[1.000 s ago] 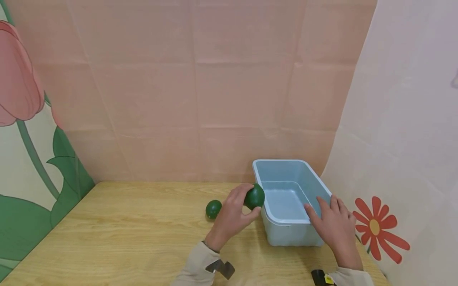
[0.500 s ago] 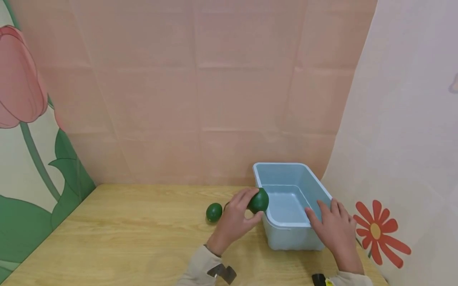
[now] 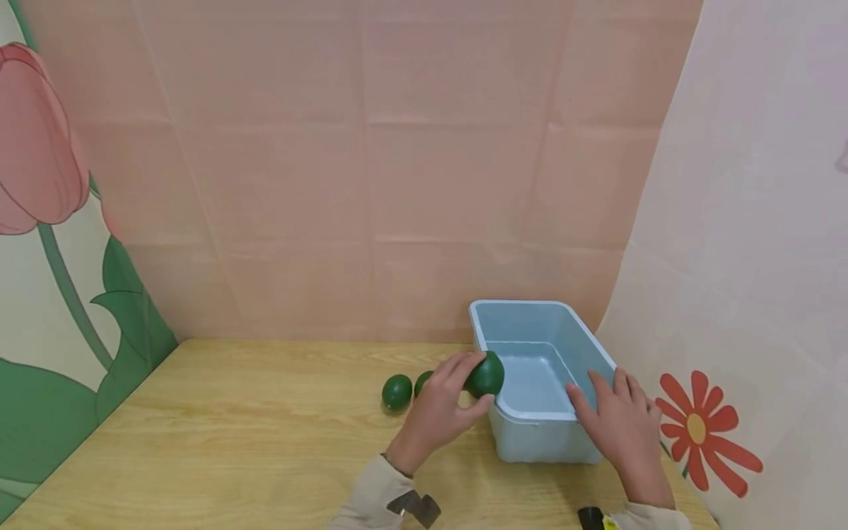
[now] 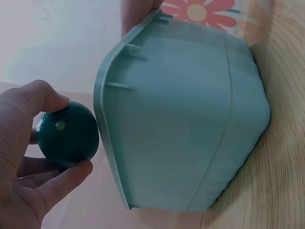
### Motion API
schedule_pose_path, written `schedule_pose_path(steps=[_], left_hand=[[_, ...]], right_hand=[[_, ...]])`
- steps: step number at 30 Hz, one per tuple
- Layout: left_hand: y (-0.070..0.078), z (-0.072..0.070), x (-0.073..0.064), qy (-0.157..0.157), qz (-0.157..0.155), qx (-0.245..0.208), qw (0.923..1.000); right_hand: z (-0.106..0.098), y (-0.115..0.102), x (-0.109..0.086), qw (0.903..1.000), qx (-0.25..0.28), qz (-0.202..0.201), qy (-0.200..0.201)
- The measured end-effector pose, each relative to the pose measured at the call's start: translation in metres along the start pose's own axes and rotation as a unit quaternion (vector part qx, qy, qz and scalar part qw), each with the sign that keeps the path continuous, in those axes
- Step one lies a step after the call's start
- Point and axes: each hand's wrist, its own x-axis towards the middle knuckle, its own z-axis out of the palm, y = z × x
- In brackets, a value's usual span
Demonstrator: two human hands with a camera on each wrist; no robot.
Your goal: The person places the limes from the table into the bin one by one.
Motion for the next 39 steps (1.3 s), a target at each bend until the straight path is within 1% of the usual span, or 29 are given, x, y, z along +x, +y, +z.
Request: schedule_pose_path(steps=[3, 6, 8, 12, 14, 16, 20, 26, 30, 33, 35, 39], left_hand=[[0.0001, 0.0011, 0.0003, 0.004, 0.005, 0.0, 1.0], [0.0009, 0.0015, 0.0003, 0.004, 0.002, -0.008, 1.0], [0.0016, 0.002, 0.0001, 0.001, -0.007, -0.011, 0.9999], [0.0031, 0.0027, -0.0004, -0.013, -0.038, -0.019, 0.999], [0.0035, 0.0027, -0.0003, -0.017, -0.044, -0.019, 0.9987], [0.0036, 0.0024, 0.0003, -0.015, -0.04, -0.022, 0.9989], [0.0035, 0.0021, 0.001, -0.007, -0.021, -0.028, 0.9994], [0.0035, 0.0031, 0.0006, -0.009, -0.018, -0.042, 0.9989], [0.0032, 0.0047, 0.0011, -0.01, -0.01, -0.045, 0.9989], [0.0032, 0.0057, 0.0004, -0.027, 0.0, -0.032, 0.9991], [0.0035, 0.0065, -0.0005, -0.051, 0.009, -0.018, 0.9985], [0.0047, 0.0077, -0.0018, -0.097, 0.024, 0.003, 0.995]], right_hand=[[0.0, -0.0001, -0.0002, 1.0, -0.001, -0.001, 0.004], [-0.0003, -0.0004, -0.0005, 1.0, -0.001, -0.002, 0.004], [-0.0005, -0.0007, -0.0007, 1.0, -0.001, -0.002, 0.004], [-0.0005, -0.0012, -0.0013, 1.0, 0.0, -0.002, 0.005], [-0.0003, -0.0014, -0.0016, 1.0, 0.0, -0.002, 0.005], [-0.0003, -0.0014, -0.0014, 1.0, 0.0, -0.001, 0.005], [-0.0005, -0.001, -0.0007, 1.0, -0.001, 0.001, 0.002], [-0.0006, -0.0004, 0.0, 1.0, 0.002, 0.001, -0.001], [-0.0009, -0.0008, 0.0, 1.0, 0.001, 0.003, -0.001], [-0.0006, -0.0014, 0.0001, 1.0, -0.001, 0.005, -0.001], [-0.0003, -0.0018, 0.0001, 1.0, -0.001, 0.006, 0.0], [0.0, -0.0023, 0.0005, 1.0, -0.003, 0.008, 0.002]])
